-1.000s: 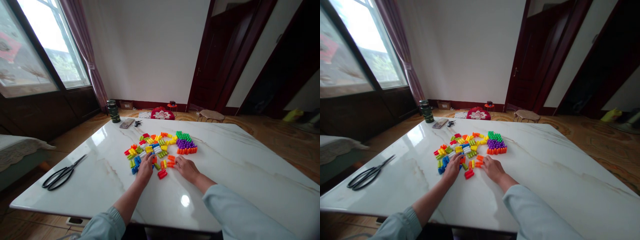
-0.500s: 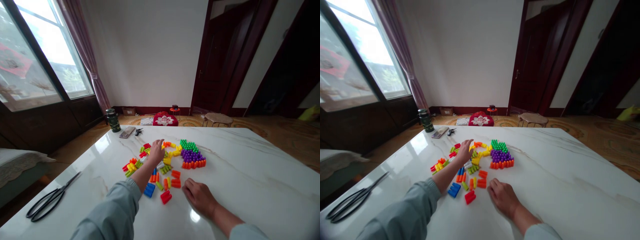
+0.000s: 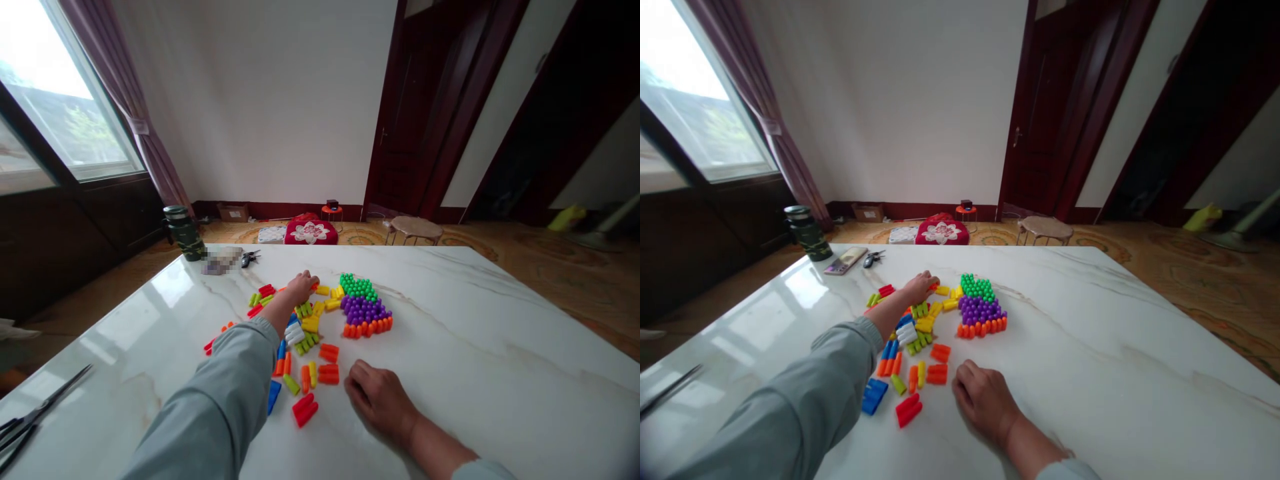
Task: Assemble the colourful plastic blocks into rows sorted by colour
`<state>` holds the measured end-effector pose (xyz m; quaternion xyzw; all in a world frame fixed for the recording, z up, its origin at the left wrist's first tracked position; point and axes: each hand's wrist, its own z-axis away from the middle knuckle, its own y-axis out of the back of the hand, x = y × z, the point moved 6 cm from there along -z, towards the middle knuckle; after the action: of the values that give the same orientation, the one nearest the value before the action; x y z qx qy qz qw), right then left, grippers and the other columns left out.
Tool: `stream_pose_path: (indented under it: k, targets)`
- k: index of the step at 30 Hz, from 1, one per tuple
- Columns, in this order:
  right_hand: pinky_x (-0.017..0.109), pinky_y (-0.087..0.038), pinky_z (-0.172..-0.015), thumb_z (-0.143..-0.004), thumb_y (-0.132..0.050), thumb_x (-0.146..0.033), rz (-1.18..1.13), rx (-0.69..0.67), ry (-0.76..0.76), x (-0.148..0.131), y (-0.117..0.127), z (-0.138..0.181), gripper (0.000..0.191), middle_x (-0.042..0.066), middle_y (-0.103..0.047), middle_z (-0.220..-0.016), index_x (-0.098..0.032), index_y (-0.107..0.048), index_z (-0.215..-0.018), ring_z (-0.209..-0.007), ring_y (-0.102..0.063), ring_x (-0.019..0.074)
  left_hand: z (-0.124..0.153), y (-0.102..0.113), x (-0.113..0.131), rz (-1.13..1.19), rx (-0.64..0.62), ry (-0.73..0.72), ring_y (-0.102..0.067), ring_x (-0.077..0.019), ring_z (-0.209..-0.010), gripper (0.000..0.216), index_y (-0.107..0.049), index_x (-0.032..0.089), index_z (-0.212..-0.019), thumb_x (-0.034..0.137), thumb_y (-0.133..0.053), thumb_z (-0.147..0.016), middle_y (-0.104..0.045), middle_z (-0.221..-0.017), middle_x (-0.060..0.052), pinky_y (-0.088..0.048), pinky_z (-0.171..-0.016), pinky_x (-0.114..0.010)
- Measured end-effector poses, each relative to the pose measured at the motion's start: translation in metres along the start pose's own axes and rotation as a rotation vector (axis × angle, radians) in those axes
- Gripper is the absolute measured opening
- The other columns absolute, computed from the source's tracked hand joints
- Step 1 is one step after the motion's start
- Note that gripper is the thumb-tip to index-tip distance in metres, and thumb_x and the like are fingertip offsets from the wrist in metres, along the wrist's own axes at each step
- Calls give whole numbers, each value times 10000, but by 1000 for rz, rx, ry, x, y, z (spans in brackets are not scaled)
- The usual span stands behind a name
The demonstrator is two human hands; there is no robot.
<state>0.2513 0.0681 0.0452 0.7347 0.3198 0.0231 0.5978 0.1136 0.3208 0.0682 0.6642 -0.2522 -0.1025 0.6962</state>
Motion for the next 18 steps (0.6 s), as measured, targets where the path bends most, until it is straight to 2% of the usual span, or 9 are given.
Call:
stream_pose_path:
  k: [5,10,13,18]
  targets:
    - [238,-330,-626,-929,-408,-203,37,8,8,-1,1,0,160,1,-581,-787,-204,-523,-817,-670,-547,115,22,19,4,83,103,19,-585,-204,-962,273,-626,220,-1107,138,-494,-882,-567,-1050,-81,-494,-830,-310]
    - [240,-348,-644,-936,-398,-214,52,9,7,-1,3,1,174,7,-600,-814,-206,-530,-823,-695,-570,123,73,38,24,156,144,-33,-609,-171,-919,274,-634,235,-1107,143,-539,-867,-572,-1054,-65,-510,-802,-269]
    - [250,-354,-649,-943,-390,-221,76,15,12,-1,1,1,178,9,-607,-828,-210,-531,-834,-710,-585,132,111,34,37,189,138,-102,-618,-157,-937,307,-651,239,-1088,106,-581,-820,-577,-1082,-55,-503,-856,-253]
    - [260,-359,-638,-955,-375,-234,106,26,11,-3,2,2,199,9,-608,-807,-213,-526,-827,-699,-595,139,153,24,52,299,145,-232,-602,-207,-1032,419,-667,212,-1121,52,-554,-751,-593,-1124,-87,-492,-938,-335]
